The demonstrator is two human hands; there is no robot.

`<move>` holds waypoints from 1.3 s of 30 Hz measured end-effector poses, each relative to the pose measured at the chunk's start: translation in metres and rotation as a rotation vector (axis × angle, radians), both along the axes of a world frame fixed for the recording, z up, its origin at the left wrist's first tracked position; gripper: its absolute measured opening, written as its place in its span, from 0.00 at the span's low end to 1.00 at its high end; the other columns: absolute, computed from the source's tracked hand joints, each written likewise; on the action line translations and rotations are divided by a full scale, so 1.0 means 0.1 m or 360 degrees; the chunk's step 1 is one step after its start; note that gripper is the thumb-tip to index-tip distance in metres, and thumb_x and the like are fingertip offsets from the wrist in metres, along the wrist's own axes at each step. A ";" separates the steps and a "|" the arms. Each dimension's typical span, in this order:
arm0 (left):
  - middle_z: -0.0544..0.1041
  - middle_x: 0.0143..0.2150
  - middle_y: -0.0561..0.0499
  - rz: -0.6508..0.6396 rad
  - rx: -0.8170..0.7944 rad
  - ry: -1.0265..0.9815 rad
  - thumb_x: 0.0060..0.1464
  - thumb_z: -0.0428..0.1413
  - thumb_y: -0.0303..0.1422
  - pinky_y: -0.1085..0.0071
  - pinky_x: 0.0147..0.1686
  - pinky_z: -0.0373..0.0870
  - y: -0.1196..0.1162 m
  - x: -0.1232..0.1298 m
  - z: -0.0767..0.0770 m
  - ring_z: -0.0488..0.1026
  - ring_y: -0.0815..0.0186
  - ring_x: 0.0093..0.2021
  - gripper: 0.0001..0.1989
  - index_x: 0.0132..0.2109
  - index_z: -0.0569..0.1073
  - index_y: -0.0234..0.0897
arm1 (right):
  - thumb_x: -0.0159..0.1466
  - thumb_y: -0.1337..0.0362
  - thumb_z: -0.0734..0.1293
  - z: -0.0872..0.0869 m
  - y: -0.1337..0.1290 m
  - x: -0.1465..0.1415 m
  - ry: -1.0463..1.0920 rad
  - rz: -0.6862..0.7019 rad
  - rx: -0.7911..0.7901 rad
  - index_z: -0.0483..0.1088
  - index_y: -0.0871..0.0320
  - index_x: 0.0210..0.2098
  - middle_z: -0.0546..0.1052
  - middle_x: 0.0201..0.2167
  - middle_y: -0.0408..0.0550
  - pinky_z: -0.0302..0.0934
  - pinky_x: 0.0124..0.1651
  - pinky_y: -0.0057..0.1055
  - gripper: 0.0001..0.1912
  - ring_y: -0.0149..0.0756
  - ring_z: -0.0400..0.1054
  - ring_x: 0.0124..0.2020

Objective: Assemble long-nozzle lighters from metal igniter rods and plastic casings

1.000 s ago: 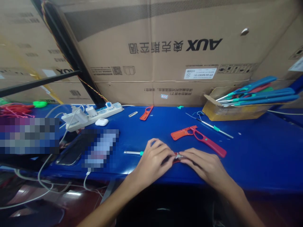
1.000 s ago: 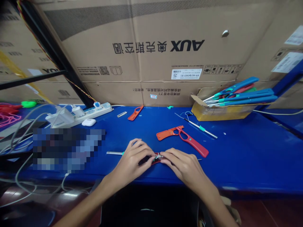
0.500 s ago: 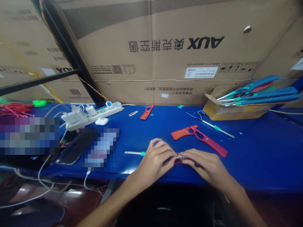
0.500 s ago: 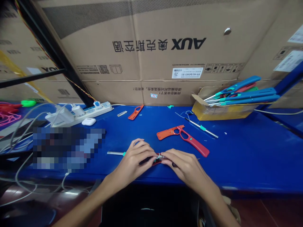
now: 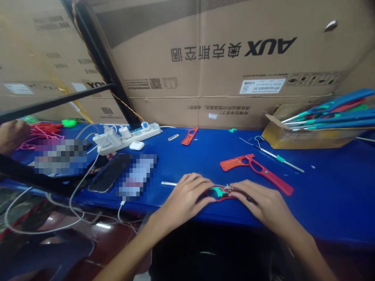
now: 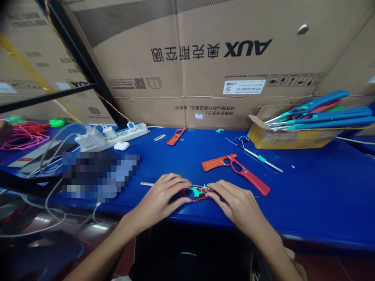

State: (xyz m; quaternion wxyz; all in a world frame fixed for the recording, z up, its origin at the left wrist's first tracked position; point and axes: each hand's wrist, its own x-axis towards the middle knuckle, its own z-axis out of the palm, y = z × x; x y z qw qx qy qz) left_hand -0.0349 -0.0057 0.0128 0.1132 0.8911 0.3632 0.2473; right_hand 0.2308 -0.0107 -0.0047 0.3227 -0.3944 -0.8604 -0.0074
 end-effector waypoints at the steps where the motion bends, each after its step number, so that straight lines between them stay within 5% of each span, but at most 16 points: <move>1: 0.78 0.53 0.49 -0.0012 0.0005 0.0011 0.67 0.56 0.40 0.60 0.55 0.65 0.01 0.00 -0.01 0.71 0.60 0.54 0.13 0.55 0.72 0.40 | 0.73 0.61 0.63 0.01 0.00 0.00 -0.0007 -0.0007 0.0000 0.75 0.55 0.48 0.81 0.43 0.48 0.72 0.43 0.29 0.11 0.35 0.78 0.39; 25: 0.77 0.49 0.51 0.0128 -0.0048 -0.0047 0.64 0.59 0.41 0.63 0.47 0.66 0.10 0.00 -0.04 0.71 0.62 0.48 0.11 0.51 0.77 0.44 | 0.73 0.61 0.60 0.09 0.04 0.08 -0.0094 -0.0064 -0.0151 0.78 0.49 0.50 0.79 0.47 0.47 0.73 0.37 0.29 0.15 0.36 0.77 0.41; 39: 0.77 0.50 0.51 0.0104 -0.0084 -0.0068 0.65 0.58 0.40 0.63 0.48 0.64 0.12 0.00 -0.06 0.70 0.61 0.49 0.12 0.52 0.77 0.44 | 0.74 0.64 0.58 0.12 0.16 0.16 -0.0145 0.0090 -0.0301 0.76 0.51 0.51 0.79 0.50 0.47 0.72 0.46 0.34 0.15 0.37 0.76 0.46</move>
